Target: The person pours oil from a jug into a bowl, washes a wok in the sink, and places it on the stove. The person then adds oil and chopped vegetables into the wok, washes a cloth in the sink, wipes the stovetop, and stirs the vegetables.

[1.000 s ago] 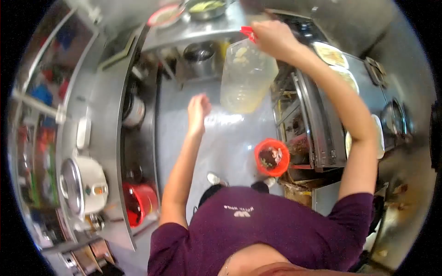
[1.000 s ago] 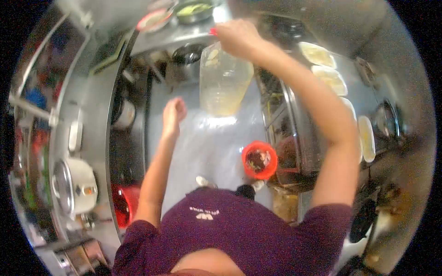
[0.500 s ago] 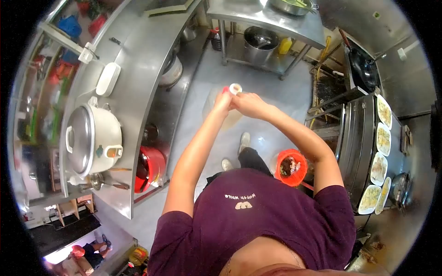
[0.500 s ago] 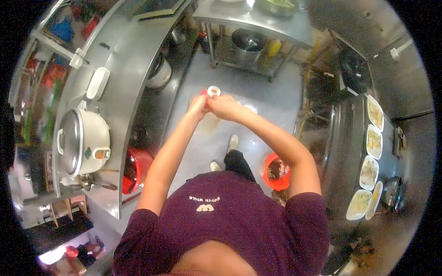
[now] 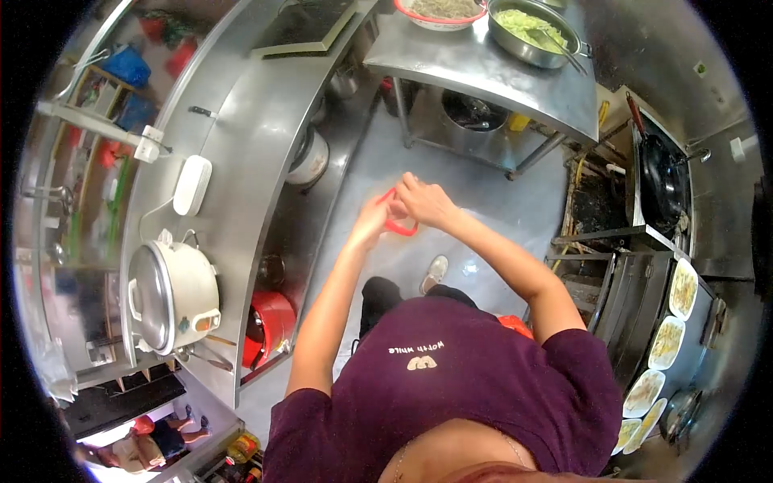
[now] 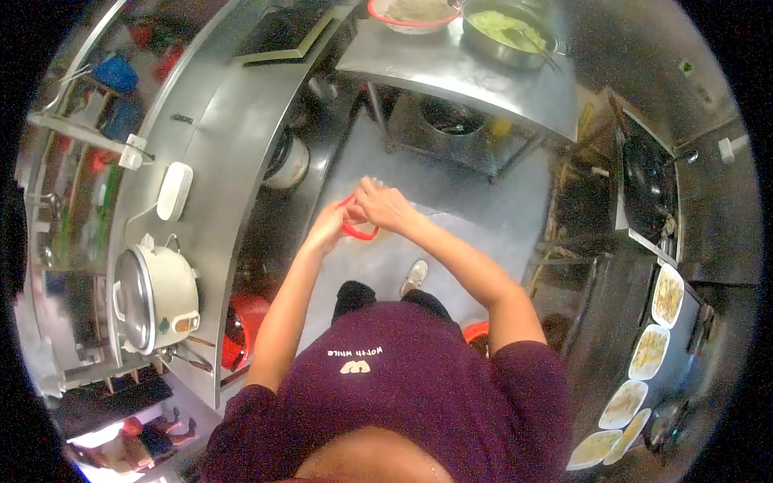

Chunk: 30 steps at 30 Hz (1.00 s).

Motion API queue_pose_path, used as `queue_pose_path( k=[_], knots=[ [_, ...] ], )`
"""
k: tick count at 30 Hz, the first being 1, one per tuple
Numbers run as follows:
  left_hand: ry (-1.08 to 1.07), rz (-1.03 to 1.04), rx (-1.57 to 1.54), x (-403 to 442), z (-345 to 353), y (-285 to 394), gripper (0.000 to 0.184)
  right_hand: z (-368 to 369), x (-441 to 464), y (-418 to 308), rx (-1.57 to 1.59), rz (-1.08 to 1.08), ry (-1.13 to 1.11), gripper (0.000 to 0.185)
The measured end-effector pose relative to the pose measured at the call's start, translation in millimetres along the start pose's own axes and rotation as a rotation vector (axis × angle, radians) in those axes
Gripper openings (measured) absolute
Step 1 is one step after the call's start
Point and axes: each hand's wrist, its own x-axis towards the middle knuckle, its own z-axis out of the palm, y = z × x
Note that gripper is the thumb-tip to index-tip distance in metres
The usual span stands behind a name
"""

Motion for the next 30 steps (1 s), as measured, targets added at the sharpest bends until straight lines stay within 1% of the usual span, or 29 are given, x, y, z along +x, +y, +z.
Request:
queue_pose_path(
  k=[2,4,6,8,11,14,17,20,21,24,25,26,28,29,30],
  knots=[
    [0.006,-0.003,-0.033,16,12,20,0.019,-16,14,18,-0.055,-0.098,-0.048,0.032],
    [0.034,-0.030,-0.083,29,20,35,0.023,-24,24,36,-0.068,-0.063,-0.046,0.035],
    [0.039,-0.013,-0.100,73,8,11,0.028,-25,29,52,-0.059,0.001,-0.040,0.040],
    [0.025,0.002,-0.113,99,10,13,0.031,-25,33,73,-0.046,0.073,-0.036,0.046],
    [-0.010,-0.003,-0.124,109,21,40,0.031,-27,40,103,0.005,0.052,0.010,0.049],
    [-0.076,-0.028,-0.125,140,14,54,0.032,-37,55,123,-0.086,-0.020,-0.067,0.045],
    [-0.150,-0.077,-0.098,174,4,70,0.032,-19,67,152,-0.227,0.031,0.006,0.037],
    [-0.250,-0.106,-0.131,227,-13,63,0.028,7,85,167,-0.264,0.401,-0.240,0.036],
    [-0.264,-0.130,-0.038,241,-20,66,0.025,14,97,171,-0.228,0.447,-0.207,0.029],
    [-0.158,-0.236,-0.008,272,-47,73,0.025,23,129,189,-0.188,0.277,-0.066,0.030],
    [-0.172,-0.274,-0.113,288,-63,64,0.025,31,138,197,-0.073,0.247,-0.109,0.027],
    [-0.160,-0.282,-0.117,301,-80,54,0.024,43,146,202,-0.043,0.291,-0.155,0.026],
    [-0.144,-0.291,-0.118,321,-94,55,0.023,71,162,215,0.004,0.379,-0.242,0.024],
    [-0.124,-0.264,-0.129,330,-101,53,0.019,89,170,217,-0.030,0.557,-0.287,0.025],
    [-0.103,-0.264,-0.154,341,-108,49,0.019,100,182,218,-0.009,0.670,-0.305,0.026]
  ],
)
